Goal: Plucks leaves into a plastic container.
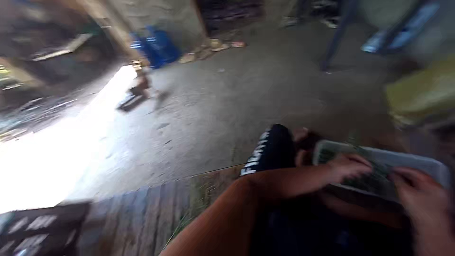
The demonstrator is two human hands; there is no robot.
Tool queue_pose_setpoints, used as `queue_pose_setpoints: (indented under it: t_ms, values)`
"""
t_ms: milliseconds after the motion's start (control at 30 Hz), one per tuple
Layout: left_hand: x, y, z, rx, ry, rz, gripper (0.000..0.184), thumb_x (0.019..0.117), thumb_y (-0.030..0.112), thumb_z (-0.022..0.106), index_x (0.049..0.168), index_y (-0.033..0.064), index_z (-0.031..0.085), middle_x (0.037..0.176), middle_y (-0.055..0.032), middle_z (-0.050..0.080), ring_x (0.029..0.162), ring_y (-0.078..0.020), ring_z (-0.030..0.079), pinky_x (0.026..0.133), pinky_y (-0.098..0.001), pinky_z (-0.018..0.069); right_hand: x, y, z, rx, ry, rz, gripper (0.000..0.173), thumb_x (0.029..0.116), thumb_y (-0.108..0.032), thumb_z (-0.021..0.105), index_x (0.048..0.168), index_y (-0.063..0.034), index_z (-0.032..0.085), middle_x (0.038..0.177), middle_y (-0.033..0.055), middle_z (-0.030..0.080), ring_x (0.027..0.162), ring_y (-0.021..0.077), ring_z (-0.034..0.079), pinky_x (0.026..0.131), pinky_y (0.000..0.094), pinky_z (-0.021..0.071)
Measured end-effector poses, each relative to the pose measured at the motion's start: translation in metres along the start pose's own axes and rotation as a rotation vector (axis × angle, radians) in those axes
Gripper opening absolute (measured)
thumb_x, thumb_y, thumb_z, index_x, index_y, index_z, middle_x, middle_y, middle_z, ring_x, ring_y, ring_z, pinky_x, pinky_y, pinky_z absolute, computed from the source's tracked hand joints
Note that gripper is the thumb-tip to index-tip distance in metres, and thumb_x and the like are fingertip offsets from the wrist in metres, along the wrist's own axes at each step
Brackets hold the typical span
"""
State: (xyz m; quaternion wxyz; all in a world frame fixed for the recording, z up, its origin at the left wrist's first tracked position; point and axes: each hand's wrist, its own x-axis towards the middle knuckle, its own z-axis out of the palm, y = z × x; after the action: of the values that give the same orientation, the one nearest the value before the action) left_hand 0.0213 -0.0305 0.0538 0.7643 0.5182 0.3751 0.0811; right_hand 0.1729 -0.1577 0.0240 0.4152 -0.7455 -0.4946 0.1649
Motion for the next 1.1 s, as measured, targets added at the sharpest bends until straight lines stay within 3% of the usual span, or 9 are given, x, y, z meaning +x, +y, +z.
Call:
queue_pose_setpoints:
  t_ms: [167, 233, 367, 467, 667, 900, 1000, 1100]
  values:
    - [0.02, -0.022, -0.001, -0.083, -0.047, -0.022, 0.01, 0.0978, 0.005, 0.064, 0.106, 0.0102, 0.065, 0.086, 0.0014, 0.062, 0.064, -0.0044, 0.053, 0.059, -0.0194, 0.0469, 0.003, -0.006, 0.014, 0.419, -0.111, 0.459, 0.017, 0.0975, 0.0, 0.065, 0.114, 0.004, 0.066, 0.104, 0.0129, 0.067, 0.087, 0.0165, 0.067, 0.081, 0.037, 0.059]
    - [0.019, -0.025, 0.001, -0.105, -0.035, -0.031, 0.009, 0.0981, 0.005, 0.063, 0.103, 0.013, 0.065, 0.084, 0.0024, 0.063, 0.06, -0.0032, 0.053, 0.055, -0.0176, 0.0461, 0.002, -0.006, 0.014, 0.573, -0.165, 0.491, 0.018, 0.1, 0.001, 0.06, 0.118, 0.0035, 0.061, 0.104, 0.0114, 0.067, 0.083, 0.0161, 0.068, 0.079, 0.0353, 0.0598]
    - [0.019, -0.027, 0.008, -0.134, -0.038, -0.061, 0.01, 0.0992, 0.004, 0.061, 0.098, 0.0137, 0.064, 0.081, 0.0014, 0.064, 0.06, -0.0035, 0.054, 0.055, -0.0173, 0.0464, 0.001, -0.004, 0.01, 0.726, -0.138, 0.511, 0.016, 0.0973, 0.004, 0.059, 0.112, -0.0004, 0.062, 0.093, 0.0058, 0.069, 0.074, 0.0112, 0.066, 0.07, 0.0287, 0.0584]
    - [0.02, -0.028, 0.01, -0.158, -0.034, -0.07, 0.01, 0.0995, 0.005, 0.061, 0.095, 0.0133, 0.064, 0.079, 0.0004, 0.065, 0.057, -0.0027, 0.054, 0.052, -0.0155, 0.0455, 0.005, 0.004, 0.01, 0.805, -0.088, 0.503, 0.01, 0.0953, 0.006, 0.063, 0.103, 0.0002, 0.062, 0.086, 0.0063, 0.07, 0.071, 0.0122, 0.068, 0.068, 0.028, 0.0593]
    - [0.03, -0.028, 0.009, -0.236, -0.03, -0.103, 0.009, 0.1, 0.0, 0.059, 0.098, 0.008, 0.062, 0.083, -0.0025, 0.065, 0.064, -0.0079, 0.058, 0.059, -0.0208, 0.0505, 0.007, 0.003, 0.01, 0.645, -0.146, 0.492, 0.008, 0.0978, 0.003, 0.061, 0.092, -0.0011, 0.057, 0.081, 0.0045, 0.066, 0.07, 0.0107, 0.066, 0.068, 0.0272, 0.0576]
    - [0.028, -0.033, 0.004, -0.166, 0.014, -0.033, 0.009, 0.1021, 0.001, 0.057, 0.099, 0.0086, 0.06, 0.085, -0.0012, 0.065, 0.07, -0.0081, 0.062, 0.065, -0.0217, 0.0534, 0.009, 0.0, 0.007, 0.473, -0.223, 0.518, 0.006, 0.0991, 0.0, 0.062, 0.095, 0.0018, 0.059, 0.084, 0.0068, 0.065, 0.072, 0.0109, 0.065, 0.07, 0.0266, 0.0566]
    - [0.024, -0.033, -0.001, -0.073, -0.004, 0.014, 0.009, 0.102, 0.005, 0.059, 0.097, 0.0118, 0.063, 0.085, 0.0011, 0.067, 0.071, -0.0066, 0.063, 0.066, -0.0208, 0.054, 0.009, 0.003, 0.003, 0.445, -0.212, 0.545, 0.007, 0.1009, -0.003, 0.061, 0.1, 0.0035, 0.063, 0.089, 0.0094, 0.065, 0.076, 0.013, 0.064, 0.072, 0.0292, 0.0559]
    - [0.027, -0.032, -0.001, -0.073, -0.037, -0.009, 0.008, 0.1014, 0.001, 0.059, 0.097, 0.0069, 0.062, 0.085, -0.0025, 0.067, 0.069, -0.0084, 0.063, 0.065, -0.0224, 0.0544, 0.011, 0.005, 0.0, 0.502, -0.176, 0.558, 0.019, 0.1054, -0.015, 0.058, 0.111, 0.0013, 0.066, 0.103, 0.0106, 0.065, 0.086, 0.0149, 0.063, 0.077, 0.0324, 0.0541]
